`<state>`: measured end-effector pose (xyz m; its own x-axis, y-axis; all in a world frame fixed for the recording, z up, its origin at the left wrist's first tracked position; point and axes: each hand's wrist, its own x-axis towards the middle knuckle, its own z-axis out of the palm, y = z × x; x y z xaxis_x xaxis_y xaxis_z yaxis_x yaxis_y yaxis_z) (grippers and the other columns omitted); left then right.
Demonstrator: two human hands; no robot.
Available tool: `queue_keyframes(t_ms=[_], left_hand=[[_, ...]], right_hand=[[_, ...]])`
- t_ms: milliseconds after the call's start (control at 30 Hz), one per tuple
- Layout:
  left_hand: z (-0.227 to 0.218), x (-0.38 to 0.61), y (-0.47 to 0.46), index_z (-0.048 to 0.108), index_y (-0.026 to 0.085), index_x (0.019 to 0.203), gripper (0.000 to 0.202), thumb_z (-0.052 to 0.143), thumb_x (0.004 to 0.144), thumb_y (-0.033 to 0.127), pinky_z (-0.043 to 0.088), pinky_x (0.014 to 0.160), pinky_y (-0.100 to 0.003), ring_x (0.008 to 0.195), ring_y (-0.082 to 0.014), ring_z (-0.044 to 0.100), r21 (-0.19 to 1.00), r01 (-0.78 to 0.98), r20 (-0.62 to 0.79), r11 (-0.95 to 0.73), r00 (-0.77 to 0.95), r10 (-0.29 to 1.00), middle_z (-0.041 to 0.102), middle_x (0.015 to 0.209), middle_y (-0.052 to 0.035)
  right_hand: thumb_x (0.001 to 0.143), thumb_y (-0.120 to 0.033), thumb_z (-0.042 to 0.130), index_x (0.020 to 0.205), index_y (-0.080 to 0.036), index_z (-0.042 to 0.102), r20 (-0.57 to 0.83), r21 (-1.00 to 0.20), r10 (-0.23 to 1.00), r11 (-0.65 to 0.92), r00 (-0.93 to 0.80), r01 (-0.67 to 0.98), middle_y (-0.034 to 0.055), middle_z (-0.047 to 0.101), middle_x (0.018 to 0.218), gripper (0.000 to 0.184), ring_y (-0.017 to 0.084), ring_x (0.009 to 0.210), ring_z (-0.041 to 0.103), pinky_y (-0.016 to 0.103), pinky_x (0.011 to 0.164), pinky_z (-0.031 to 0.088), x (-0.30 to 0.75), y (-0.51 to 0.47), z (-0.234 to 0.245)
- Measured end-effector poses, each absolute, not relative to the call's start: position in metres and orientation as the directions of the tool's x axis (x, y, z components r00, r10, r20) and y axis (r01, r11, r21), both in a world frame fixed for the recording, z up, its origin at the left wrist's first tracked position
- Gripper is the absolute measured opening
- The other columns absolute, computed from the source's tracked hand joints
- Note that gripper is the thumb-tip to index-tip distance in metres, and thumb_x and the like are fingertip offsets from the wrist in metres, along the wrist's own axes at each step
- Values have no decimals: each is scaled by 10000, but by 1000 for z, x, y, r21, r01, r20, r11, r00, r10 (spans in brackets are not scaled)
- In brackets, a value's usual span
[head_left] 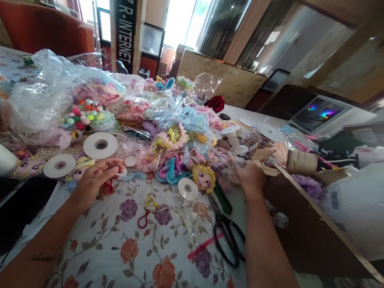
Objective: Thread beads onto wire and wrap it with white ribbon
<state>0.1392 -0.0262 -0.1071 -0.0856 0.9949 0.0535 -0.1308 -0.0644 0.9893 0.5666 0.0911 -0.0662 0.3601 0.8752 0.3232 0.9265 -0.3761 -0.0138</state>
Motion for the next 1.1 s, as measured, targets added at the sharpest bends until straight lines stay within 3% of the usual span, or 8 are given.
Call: queue_keyframes(t_ms=[67, 133, 267, 333, 500, 667, 867, 1100], left_hand=[[-109, 139, -26, 633, 182, 1046, 321, 666, 787, 371, 478, 790, -295, 932, -196, 596, 988, -135, 60, -70, -77, 995, 655, 986, -71], [-113, 139, -25, 625, 179, 1051, 318, 663, 794, 362, 484, 775, -292, 927, -195, 600, 986, -153, 62, -72, -69, 996, 653, 988, -72], [-116, 145, -27, 611, 192, 1079, 326, 652, 808, 369, 507, 761, -301, 909, -197, 621, 974, -224, 29, -19, 40, 999, 650, 1026, -74], [-116, 150, -30, 611, 191, 1091, 330, 607, 839, 404, 517, 787, -331, 920, -213, 633, 967, -251, -6, 48, 166, 986, 649, 1057, -93], [-112, 165, -38, 581, 185, 1183, 478, 527, 853, 526, 533, 789, -387, 962, -272, 645, 948, -275, -26, 158, 428, 903, 636, 1128, -145], [-113, 168, -40, 550, 214, 1197, 495, 710, 751, 354, 507, 861, -340, 1120, -276, 570, 988, -151, 19, 29, 309, 951, 564, 1261, -115], [-116, 174, -42, 495, 249, 1233, 636, 776, 663, 229, 519, 864, -370, 1095, -274, 586, 995, -17, 103, -102, 231, 967, 555, 1268, -102], [-122, 174, -40, 544, 223, 1218, 666, 821, 616, 293, 495, 905, -379, 1172, -312, 533, 993, -93, 96, -72, 283, 954, 550, 1292, -117]], right_hand=[[844, -337, 463, 969, -47, 676, 423, -128, 807, -396, 411, 909, 229, 672, 917, 381, 316, 865, 630, 366, 695, 435, 559, 80, -51], [809, -384, 534, 924, -75, 683, 492, -378, 783, -203, 381, 903, 180, 679, 843, 362, 286, 807, 625, 359, 684, 450, 539, 64, -43], [787, -484, 598, 921, -164, 702, 344, -712, 934, 323, -91, 623, 42, 705, 772, 363, 186, 685, 638, 282, 621, 497, 465, 19, -56], [785, -437, 640, 983, -177, 698, 275, -828, 915, 381, -294, 412, 46, 724, 845, 332, 193, 739, 660, 300, 675, 523, 424, -5, -69], [793, -306, 669, 1019, -246, 703, 389, -827, 866, 478, -313, 295, 48, 732, 948, 236, 226, 851, 677, 362, 777, 545, 367, -30, -99], [829, -217, 623, 1084, -309, 681, 610, -687, 708, 696, -355, 207, 55, 680, 1141, 277, 229, 1085, 618, 436, 956, 488, 360, -25, -117], [796, -187, 656, 1358, -321, 456, 495, -749, 776, 610, -391, 260, 69, 466, 1420, 611, 245, 1292, 458, 435, 990, 476, 365, -31, -133], [798, -214, 660, 1364, -314, 449, 518, -712, 780, 620, -350, 330, 86, 537, 1335, 612, 244, 1202, 531, 379, 904, 528, 368, -31, -139]])
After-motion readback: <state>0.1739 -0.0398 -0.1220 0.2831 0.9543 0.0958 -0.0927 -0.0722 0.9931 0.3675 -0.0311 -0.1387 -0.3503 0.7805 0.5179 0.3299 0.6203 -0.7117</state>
